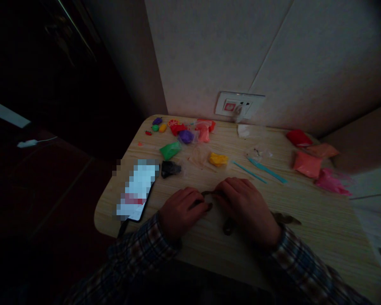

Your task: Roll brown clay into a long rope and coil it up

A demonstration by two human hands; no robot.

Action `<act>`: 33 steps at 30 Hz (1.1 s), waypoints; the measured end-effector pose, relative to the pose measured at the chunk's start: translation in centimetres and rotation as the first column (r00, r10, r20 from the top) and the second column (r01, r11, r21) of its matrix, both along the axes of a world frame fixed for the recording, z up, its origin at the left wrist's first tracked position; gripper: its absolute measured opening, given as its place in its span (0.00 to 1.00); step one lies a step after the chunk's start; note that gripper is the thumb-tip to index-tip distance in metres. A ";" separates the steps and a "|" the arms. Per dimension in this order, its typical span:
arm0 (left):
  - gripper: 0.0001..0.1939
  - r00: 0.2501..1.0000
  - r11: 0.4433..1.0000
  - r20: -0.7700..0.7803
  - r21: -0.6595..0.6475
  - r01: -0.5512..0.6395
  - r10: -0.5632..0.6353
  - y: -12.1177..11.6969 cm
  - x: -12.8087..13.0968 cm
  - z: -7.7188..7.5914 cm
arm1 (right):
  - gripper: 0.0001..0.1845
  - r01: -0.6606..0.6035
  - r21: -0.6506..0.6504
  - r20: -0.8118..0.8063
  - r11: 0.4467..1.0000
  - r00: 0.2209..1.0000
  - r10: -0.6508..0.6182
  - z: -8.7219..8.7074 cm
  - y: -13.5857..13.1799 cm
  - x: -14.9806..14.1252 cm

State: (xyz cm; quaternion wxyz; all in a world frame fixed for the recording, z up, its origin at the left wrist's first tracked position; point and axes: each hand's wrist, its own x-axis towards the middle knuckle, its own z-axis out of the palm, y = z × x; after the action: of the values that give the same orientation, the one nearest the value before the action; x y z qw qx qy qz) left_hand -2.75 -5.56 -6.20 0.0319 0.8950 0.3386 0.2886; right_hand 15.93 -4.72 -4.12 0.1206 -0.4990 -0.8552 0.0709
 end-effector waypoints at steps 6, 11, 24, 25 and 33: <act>0.06 0.999 0.998 -0.013 -0.047 -0.030 0.029 -0.2 0.0 -0.1 | 0.04 -0.029 0.037 0.049 0.999 0.998 0.028 0.1 -0.1 -0.6; 0.07 0.999 0.997 -0.030 -0.068 -0.025 0.023 -0.2 0.0 -0.1 | 0.18 -0.023 -0.012 -0.058 1.000 0.998 0.022 0.0 -0.9 0.9; 0.10 0.999 0.996 -0.047 -0.090 -0.011 0.006 -0.1 0.2 0.0 | 0.11 0.076 -0.156 -0.118 0.985 0.989 -0.095 0.8 -1.2 1.1; 0.10 0.999 0.995 -0.049 -0.095 -0.008 0.003 -0.1 0.2 0.0 | 0.12 0.058 -0.172 -0.149 0.983 0.985 -0.084 0.9 -1.0 1.4; 0.09 0.999 0.995 -0.038 -0.098 0.008 -0.012 -0.1 0.2 0.0 | 0.20 -0.043 0.028 -0.101 0.999 0.994 0.046 1.9 -3.7 3.9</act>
State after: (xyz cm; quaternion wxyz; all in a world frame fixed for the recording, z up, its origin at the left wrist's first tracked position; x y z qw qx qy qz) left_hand -2.56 -5.62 -6.15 0.0706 0.8994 0.3483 0.2545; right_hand 19.79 -8.47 -2.20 0.1685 -0.4740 -0.8598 0.0878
